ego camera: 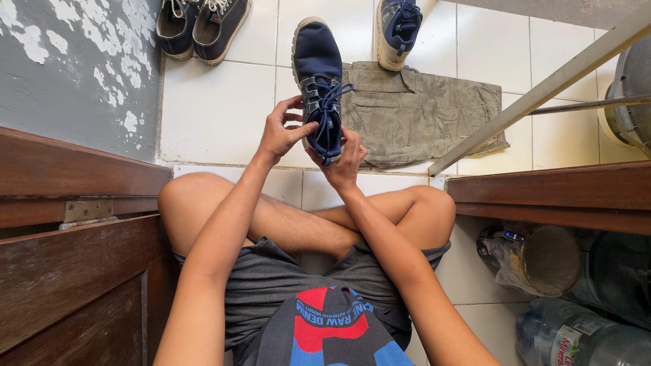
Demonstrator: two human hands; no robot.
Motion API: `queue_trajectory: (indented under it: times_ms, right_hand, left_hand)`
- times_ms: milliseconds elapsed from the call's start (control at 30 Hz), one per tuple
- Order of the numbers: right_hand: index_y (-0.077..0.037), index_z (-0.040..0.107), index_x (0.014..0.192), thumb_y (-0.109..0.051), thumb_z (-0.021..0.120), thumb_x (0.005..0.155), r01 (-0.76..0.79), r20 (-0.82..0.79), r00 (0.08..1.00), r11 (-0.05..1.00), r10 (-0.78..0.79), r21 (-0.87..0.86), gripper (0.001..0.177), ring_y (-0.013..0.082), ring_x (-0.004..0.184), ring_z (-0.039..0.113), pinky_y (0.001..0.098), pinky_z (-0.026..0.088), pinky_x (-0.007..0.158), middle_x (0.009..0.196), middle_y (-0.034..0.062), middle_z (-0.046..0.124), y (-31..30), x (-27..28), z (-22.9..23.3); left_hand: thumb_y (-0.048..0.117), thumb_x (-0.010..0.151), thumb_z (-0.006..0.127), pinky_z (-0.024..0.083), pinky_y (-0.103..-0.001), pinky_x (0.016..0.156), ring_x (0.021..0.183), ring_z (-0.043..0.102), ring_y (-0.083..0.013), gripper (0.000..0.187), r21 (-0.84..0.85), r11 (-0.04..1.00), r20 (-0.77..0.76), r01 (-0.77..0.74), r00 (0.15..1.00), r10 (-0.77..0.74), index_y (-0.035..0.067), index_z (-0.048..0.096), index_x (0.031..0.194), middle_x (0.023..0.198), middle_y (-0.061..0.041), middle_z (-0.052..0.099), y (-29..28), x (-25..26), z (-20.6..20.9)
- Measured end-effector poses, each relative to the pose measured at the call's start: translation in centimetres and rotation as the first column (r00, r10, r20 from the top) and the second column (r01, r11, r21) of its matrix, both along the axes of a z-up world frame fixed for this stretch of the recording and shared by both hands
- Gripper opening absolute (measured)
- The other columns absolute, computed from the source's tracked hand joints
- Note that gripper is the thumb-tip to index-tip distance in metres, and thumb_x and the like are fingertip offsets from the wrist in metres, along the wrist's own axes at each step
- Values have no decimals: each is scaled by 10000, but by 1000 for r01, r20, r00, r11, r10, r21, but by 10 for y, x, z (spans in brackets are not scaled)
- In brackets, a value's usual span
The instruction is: The person sits on the floor and removes the laces from a blue shoe. They then re-lace the shoe by threading the laces through the eyelets and tying a knot. The person repeats this process on a second blue shoe, removing the laces and re-lacing it.
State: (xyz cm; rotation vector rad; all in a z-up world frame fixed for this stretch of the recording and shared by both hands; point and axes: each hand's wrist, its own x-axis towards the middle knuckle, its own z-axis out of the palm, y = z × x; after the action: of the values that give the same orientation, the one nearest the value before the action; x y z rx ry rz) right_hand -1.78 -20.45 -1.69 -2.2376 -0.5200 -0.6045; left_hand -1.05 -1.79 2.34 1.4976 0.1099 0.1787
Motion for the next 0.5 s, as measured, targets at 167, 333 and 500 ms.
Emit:
queue_trajectory:
  times_ms: [167, 333, 500]
  right_hand:
    - [-81, 408, 1411, -542, 920, 745, 13, 34, 999, 1000, -13, -9, 958, 158, 1019, 613, 397, 322, 952, 1249, 34, 554, 2, 0, 1]
    - [-83, 383, 1414, -550, 918, 753, 33, 40, 999, 999, -32, -24, 970, 171, 1037, 588, 404, 326, 940, 1234, 39, 527, 4, -1, 1]
    - [-79, 376, 1418, -551, 919, 745, 26, 23, 999, 999, -25, -26, 985, 180, 1045, 579, 405, 323, 930, 1227, 45, 514, 4, -2, 1]
  left_hand:
    - [225, 788, 875, 630, -361, 894, 1094, 667, -215, 751, -42, 999, -4, 30, 1000, -30, -26, 545, 1414, 1361, -149, 622, 1, 1, -4]
    - [157, 784, 794, 628, -365, 933, 1126, 672, -213, 724, -50, 998, -52, 34, 998, -37, -18, 520, 1430, 1361, -143, 620, 0, 3, -9]
    - [145, 783, 777, 624, -363, 925, 1108, 666, -214, 704, -33, 999, -67, 19, 998, -21, -18, 532, 1422, 1357, -142, 622, 0, 3, -10]
